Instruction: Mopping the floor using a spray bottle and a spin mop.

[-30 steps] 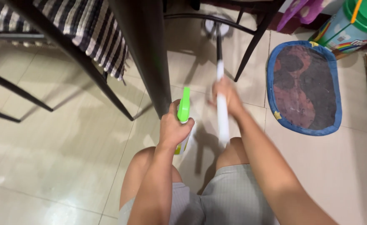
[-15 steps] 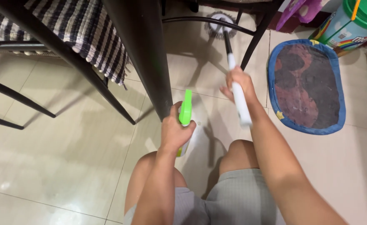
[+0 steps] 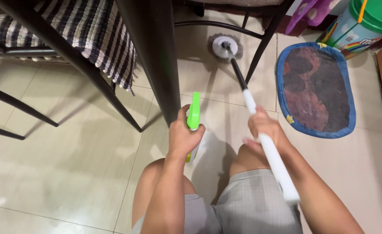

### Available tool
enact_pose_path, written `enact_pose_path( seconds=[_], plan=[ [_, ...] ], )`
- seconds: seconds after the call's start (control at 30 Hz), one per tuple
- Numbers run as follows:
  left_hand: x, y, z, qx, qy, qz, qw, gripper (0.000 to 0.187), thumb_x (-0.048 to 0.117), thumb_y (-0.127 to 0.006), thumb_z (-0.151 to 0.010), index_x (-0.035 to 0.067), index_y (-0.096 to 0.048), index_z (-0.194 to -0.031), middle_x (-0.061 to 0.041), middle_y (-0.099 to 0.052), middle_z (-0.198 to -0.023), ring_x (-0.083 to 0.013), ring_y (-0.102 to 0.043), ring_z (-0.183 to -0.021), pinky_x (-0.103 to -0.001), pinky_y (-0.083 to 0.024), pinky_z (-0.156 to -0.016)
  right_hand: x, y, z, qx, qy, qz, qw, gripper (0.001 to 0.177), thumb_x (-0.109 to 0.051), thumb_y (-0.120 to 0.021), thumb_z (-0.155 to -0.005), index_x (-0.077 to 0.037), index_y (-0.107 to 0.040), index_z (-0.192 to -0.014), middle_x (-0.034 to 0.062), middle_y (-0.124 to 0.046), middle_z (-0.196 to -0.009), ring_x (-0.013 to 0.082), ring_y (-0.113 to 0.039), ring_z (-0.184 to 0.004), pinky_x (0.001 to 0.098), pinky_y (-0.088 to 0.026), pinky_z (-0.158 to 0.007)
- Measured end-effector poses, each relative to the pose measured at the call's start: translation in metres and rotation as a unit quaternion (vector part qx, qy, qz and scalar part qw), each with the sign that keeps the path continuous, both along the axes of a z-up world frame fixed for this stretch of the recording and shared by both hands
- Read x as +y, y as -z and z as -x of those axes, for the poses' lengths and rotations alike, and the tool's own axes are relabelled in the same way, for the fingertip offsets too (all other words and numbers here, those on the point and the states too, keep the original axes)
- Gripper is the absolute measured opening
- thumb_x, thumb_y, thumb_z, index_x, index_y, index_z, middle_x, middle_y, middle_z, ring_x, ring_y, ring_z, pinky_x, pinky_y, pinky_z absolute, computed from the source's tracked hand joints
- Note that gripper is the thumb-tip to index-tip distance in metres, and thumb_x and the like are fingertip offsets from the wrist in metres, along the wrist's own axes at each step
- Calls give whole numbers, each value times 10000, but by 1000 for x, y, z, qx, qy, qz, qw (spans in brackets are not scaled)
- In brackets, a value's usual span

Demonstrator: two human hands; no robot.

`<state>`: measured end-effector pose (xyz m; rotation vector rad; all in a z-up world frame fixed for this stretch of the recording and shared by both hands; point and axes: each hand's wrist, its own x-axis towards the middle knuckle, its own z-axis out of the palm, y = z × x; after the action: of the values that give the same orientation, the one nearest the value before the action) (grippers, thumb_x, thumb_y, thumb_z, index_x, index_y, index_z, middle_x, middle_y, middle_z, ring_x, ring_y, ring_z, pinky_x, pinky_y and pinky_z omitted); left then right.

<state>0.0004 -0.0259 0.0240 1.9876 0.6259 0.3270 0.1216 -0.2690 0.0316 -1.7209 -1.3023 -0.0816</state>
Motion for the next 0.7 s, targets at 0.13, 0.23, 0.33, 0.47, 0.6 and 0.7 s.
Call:
enact_pose_path(
  seconds=[0.13,0.23,0.33,0.47,0.6,0.7],
  plan=[
    [3,-1,-1,7,10,6,1000,711,205,-684,-708,115,-527,-1395,-189,-758,-822,-376,-742,-843,-442,-568,-814,-4,15,-13,-18,-23,55,998,373,-117,-828,-754,-148,-461,-699,5,-511,-696,221,-591,-759,458,-334,-1184],
    [1,9,4,-18,-2,-23,1000,695,210,-709,-714,103,-547,-1382,-191,-748,-850,-384,-733,-856,-447,-567,-814,15,58,-79,13,-19,13,1000,326,-32,-795,-745,-131,-493,-676,23,-522,-689,209,-559,-699,410,-426,-946],
    [-6,9,4,-42,8,-43,998,703,218,-723,-708,98,-549,-1378,-176,-744,-856,-389,-724,-831,-457,-561,-779,49,57,-139,-91,-15,-45,995,346,24,-790,-839,-106,-480,-757,24,-555,-764,187,-574,-756,368,-512,-814],
    [-17,4,5,-32,15,-22,999,702,215,-702,-709,101,-540,-1382,-158,-742,-841,-378,-731,-814,-450,-566,-764,81,36,-158,-37,11,-62,997,316,30,-798,-862,-83,-505,-825,57,-597,-874,199,-566,-832,328,-482,-803],
    [-21,10,4,-36,25,-21,999,703,218,-711,-711,104,-537,-1383,-167,-741,-860,-386,-725,-842,-460,-563,-784,69,35,-142,27,1,-40,999,362,9,-833,-870,-96,-498,-782,33,-564,-780,136,-519,-688,293,-442,-673],
    [-17,14,-1,-24,27,-37,999,707,226,-720,-716,121,-537,-1390,-181,-752,-894,-398,-723,-875,-470,-563,-813,47,-26,-40,615,184,-41,766,162,-237,-721,-792,-143,-596,-750,5,-497,-637,134,-480,-566,358,-561,-562]
  ],
)
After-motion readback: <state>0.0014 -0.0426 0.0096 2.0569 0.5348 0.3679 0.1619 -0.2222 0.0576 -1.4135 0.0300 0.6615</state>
